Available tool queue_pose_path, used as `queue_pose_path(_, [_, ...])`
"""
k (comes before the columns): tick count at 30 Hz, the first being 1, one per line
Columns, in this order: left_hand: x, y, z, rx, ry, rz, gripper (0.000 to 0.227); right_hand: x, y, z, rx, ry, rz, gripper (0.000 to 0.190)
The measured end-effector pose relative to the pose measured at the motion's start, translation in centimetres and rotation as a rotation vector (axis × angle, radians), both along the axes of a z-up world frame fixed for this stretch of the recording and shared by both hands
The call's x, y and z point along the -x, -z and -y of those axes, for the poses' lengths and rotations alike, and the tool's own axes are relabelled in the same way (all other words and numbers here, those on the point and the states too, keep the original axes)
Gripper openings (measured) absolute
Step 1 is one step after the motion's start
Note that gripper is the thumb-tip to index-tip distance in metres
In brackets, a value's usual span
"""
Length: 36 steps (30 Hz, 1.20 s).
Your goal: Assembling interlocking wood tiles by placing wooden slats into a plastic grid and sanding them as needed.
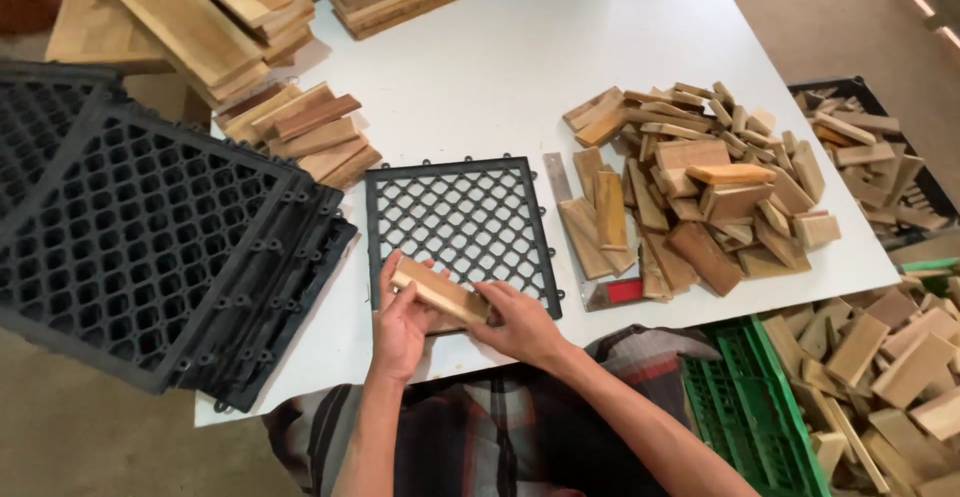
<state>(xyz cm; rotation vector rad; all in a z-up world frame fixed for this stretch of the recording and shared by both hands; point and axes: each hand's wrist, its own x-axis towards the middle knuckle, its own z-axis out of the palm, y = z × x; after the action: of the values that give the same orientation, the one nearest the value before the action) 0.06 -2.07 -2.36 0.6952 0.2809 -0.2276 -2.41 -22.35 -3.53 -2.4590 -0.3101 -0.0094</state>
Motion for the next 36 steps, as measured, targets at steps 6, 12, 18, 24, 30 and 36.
queue_pose_path(6, [0.0,1.1,-0.9,-0.158,-0.027,0.007,0.04,-0.5,0.9,3.7,-0.357,0.077,-0.131,0.048])
queue_pose_path(12, [0.4,-1.7,-1.7,-0.401,-0.183,0.094,0.029,-0.8,0.1,4.4,-1.077,0.375,-0.572,0.036])
queue_pose_path(18, [0.8,-2.0,-5.5,-1.094,0.038,0.179,0.029,-1.1,1.1,6.1,-1.322,0.345,-0.551,0.034])
queue_pose_path(24, [1.8,0.6,-5.5,-1.893,0.577,0.476,0.069,-1.0,2.1,6.3,-1.319,0.254,-0.588,0.047])
queue_pose_path(30, [0.7,2.9,-4.9,-2.048,0.589,0.664,0.053,-0.6,0.1,6.4,-1.329,0.306,-0.521,0.046])
queue_pose_path(36, [1.7,1.0,-5.0,-1.789,0.366,0.759,0.058,-0.5,-3.0,12.0,-0.757,0.593,-0.304,0.043])
